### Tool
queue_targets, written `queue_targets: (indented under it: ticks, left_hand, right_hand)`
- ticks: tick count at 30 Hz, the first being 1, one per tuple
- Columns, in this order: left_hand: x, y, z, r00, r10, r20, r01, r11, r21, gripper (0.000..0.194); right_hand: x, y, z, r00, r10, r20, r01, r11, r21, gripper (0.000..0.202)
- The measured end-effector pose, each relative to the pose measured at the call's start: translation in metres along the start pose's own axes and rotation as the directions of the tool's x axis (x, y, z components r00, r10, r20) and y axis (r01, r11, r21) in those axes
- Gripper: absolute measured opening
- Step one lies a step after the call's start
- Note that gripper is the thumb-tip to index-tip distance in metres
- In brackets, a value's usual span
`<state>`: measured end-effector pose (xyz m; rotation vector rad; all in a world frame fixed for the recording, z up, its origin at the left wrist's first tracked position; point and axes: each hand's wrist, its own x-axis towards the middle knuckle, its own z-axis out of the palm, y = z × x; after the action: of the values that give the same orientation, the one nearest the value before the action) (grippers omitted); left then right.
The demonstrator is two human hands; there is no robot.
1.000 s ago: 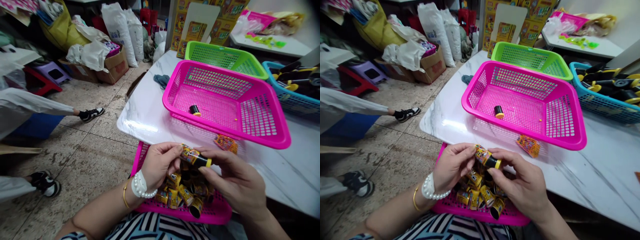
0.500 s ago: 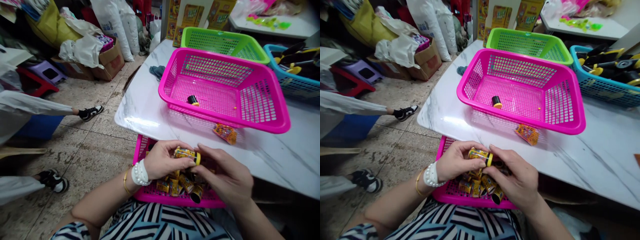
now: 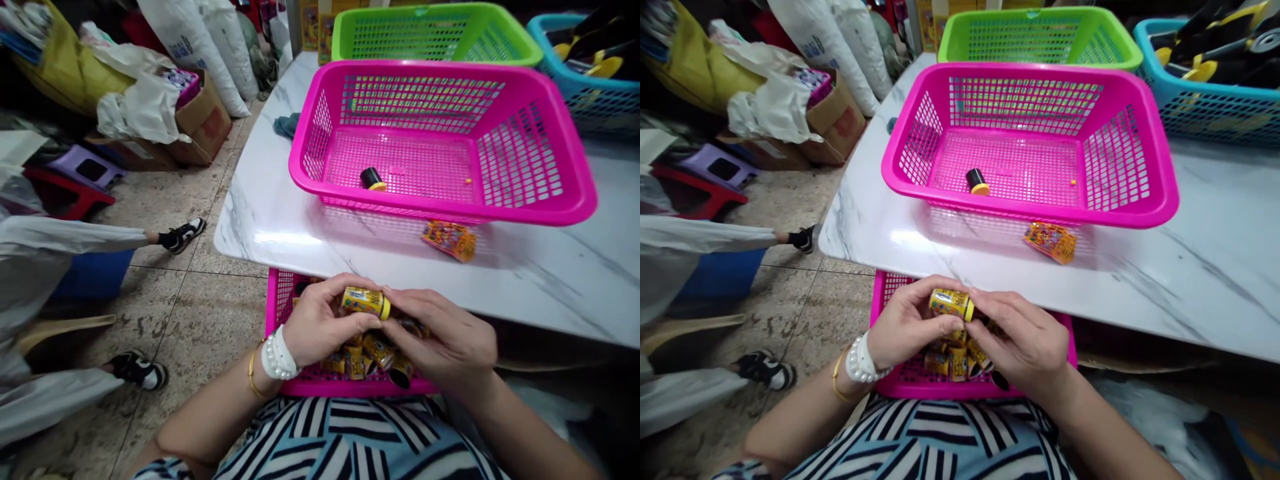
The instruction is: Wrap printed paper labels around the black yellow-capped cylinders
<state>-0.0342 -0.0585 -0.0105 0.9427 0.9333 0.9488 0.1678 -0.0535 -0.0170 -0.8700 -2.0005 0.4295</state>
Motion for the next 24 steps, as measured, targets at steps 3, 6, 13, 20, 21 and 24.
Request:
queue_targets:
  ticks: [3,6,13,20,21,24]
  left_hand:
    - [0.0,-0.003,-0.001,0.999,-0.028,0.02,0.027,0.998,0.056,0.036]
    - [-0.004,-0.006,-0.008,0.994,-0.106,0.012,0.106,0.993,0.049,0.043]
    - [-0.015,-0.006,-0.006,0.993,0.097,-0.067,-0.071,0.945,0.319,0.023]
    - [-0.02,-0.012,-0.01,0.996,-0.073,0.044,0.063,0.979,0.194,0.032]
    - [-0.02,-0.015,-0.01,0.987,-0.159,0.038,0.154,0.981,0.119,0.036]
    - [-0.019,-0.024,-0.008,0.942,-0.334,0.002,0.334,0.942,-0.027,0.045]
  right_hand:
    - [-0.004,0.0,0.003,1.0,0.003,-0.007,-0.003,1.0,-0.013,0.029]
    - [-0.004,0.002,0.002,0.998,-0.061,0.011,0.062,0.997,-0.045,0.029]
    - [-0.009,0.002,0.012,0.977,0.204,0.054,-0.211,0.955,0.21,0.022]
    - [-0.03,-0.003,0.019,0.714,0.604,0.354,-0.659,0.41,0.63,0.021]
    - [-0.03,-0.003,0.018,0.708,0.594,0.382,-0.666,0.383,0.64,0.026]
    - [-0.03,0.0,0.012,0.733,0.541,0.412,-0.661,0.425,0.619,0.042]
